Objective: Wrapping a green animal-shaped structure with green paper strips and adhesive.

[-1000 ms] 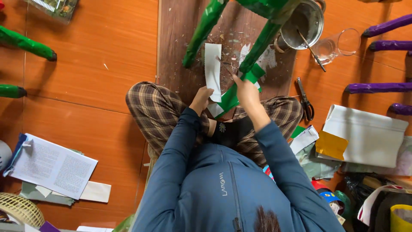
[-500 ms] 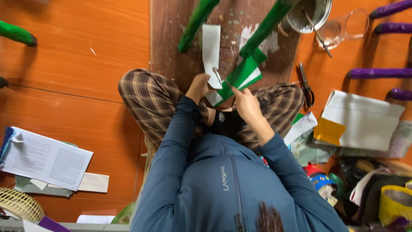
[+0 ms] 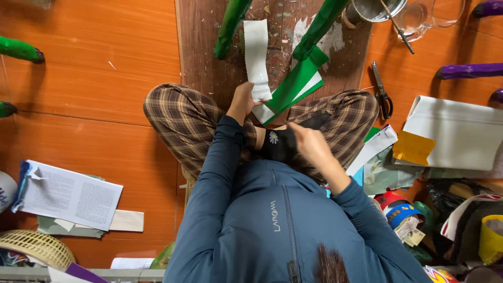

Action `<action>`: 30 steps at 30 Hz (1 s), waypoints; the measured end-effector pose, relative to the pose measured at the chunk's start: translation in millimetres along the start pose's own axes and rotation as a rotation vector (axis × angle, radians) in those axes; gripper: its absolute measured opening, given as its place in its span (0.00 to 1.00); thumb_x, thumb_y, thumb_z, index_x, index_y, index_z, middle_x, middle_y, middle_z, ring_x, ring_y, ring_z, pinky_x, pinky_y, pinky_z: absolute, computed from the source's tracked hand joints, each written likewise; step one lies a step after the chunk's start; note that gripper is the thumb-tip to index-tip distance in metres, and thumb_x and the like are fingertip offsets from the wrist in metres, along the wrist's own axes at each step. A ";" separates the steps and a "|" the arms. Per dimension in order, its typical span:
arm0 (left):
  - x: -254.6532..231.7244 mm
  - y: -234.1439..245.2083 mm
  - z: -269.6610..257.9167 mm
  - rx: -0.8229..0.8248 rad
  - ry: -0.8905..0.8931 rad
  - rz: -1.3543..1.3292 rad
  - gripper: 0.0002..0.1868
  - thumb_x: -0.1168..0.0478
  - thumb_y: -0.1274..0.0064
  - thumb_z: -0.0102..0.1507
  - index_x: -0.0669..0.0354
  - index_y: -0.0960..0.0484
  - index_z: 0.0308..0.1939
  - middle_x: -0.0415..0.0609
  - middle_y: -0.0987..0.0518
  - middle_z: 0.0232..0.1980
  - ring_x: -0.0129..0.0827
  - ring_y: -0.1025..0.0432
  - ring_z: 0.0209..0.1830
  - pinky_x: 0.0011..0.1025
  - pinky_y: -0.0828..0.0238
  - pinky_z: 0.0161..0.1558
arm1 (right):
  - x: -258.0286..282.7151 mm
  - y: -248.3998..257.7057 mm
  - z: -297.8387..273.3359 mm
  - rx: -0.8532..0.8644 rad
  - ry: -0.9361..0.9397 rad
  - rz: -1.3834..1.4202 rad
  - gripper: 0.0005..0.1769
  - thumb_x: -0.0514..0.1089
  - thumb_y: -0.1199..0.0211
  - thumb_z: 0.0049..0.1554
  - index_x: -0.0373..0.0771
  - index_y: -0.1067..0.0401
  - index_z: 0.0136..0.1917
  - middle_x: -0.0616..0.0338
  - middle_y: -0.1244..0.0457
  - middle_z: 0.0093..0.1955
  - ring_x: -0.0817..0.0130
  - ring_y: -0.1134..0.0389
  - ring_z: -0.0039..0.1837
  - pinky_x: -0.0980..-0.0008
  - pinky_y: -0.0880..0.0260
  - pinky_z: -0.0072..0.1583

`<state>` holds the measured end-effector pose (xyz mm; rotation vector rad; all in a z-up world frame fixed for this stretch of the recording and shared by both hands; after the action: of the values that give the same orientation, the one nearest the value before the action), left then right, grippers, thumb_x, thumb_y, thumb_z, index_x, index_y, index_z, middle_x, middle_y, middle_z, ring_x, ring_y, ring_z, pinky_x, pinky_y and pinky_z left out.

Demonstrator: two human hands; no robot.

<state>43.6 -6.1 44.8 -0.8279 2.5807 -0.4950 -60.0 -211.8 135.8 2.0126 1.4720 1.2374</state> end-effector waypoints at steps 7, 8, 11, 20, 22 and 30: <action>36.8 44.5 80.7 -0.017 -0.052 0.110 0.44 0.63 0.60 0.74 0.73 0.68 0.86 0.77 0.69 0.88 0.79 0.59 0.85 0.79 0.33 0.64 | -14.1 33.3 71.0 -0.205 0.051 -0.102 0.26 0.42 0.44 0.65 0.53 0.25 0.76 0.30 0.27 0.50 0.25 0.26 0.54 0.28 0.26 0.57; 32.8 38.5 68.6 -0.013 -0.050 0.106 0.44 0.63 0.60 0.74 0.73 0.67 0.87 0.78 0.67 0.88 0.79 0.58 0.85 0.78 0.34 0.65 | -8.7 32.0 92.2 -0.233 0.057 -0.082 0.29 0.40 0.45 0.65 0.52 0.28 0.77 0.28 0.28 0.48 0.24 0.26 0.53 0.28 0.25 0.56; 32.4 39.1 69.9 -0.006 -0.072 0.082 0.44 0.63 0.56 0.73 0.73 0.63 0.87 0.79 0.61 0.88 0.80 0.56 0.84 0.78 0.34 0.64 | 7.3 20.2 155.2 -0.328 0.084 -0.015 0.29 0.39 0.47 0.66 0.53 0.30 0.79 0.29 0.29 0.48 0.25 0.26 0.52 0.30 0.24 0.54; 16.0 15.1 32.5 -0.024 -0.041 0.103 0.51 0.62 0.53 0.70 0.66 0.69 0.88 0.74 0.77 0.89 0.75 0.76 0.87 0.85 0.46 0.66 | -4.9 2.2 207.9 -0.405 0.077 0.054 0.31 0.40 0.48 0.64 0.56 0.29 0.78 0.38 0.28 0.48 0.33 0.24 0.52 0.36 0.21 0.53; 21.1 22.2 46.0 -0.043 -0.028 0.122 0.48 0.62 0.55 0.72 0.67 0.68 0.88 0.74 0.76 0.89 0.75 0.75 0.88 0.85 0.44 0.65 | -11.7 11.9 199.4 -0.413 0.052 0.152 0.32 0.39 0.47 0.63 0.56 0.29 0.78 0.33 0.28 0.49 0.27 0.26 0.53 0.29 0.23 0.52; 21.4 24.6 45.8 0.004 -0.106 0.191 0.50 0.59 0.52 0.72 0.74 0.68 0.87 0.85 0.71 0.86 0.82 0.68 0.85 0.81 0.46 0.69 | 17.1 -22.9 231.5 -0.457 0.135 -0.057 0.27 0.41 0.50 0.66 0.57 0.27 0.74 0.46 0.26 0.45 0.44 0.21 0.49 0.46 0.18 0.49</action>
<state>36.8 -10.0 -10.9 -0.5818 2.5266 -0.3883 114.9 -140.7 -1.2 1.6017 1.1566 1.5448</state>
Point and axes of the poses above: each hand's wrist, its own z-axis towards the middle knuckle, its own y-axis out of the back of the hand, x = y × z, the point moved 8 cm from there along z, towards the middle knuckle
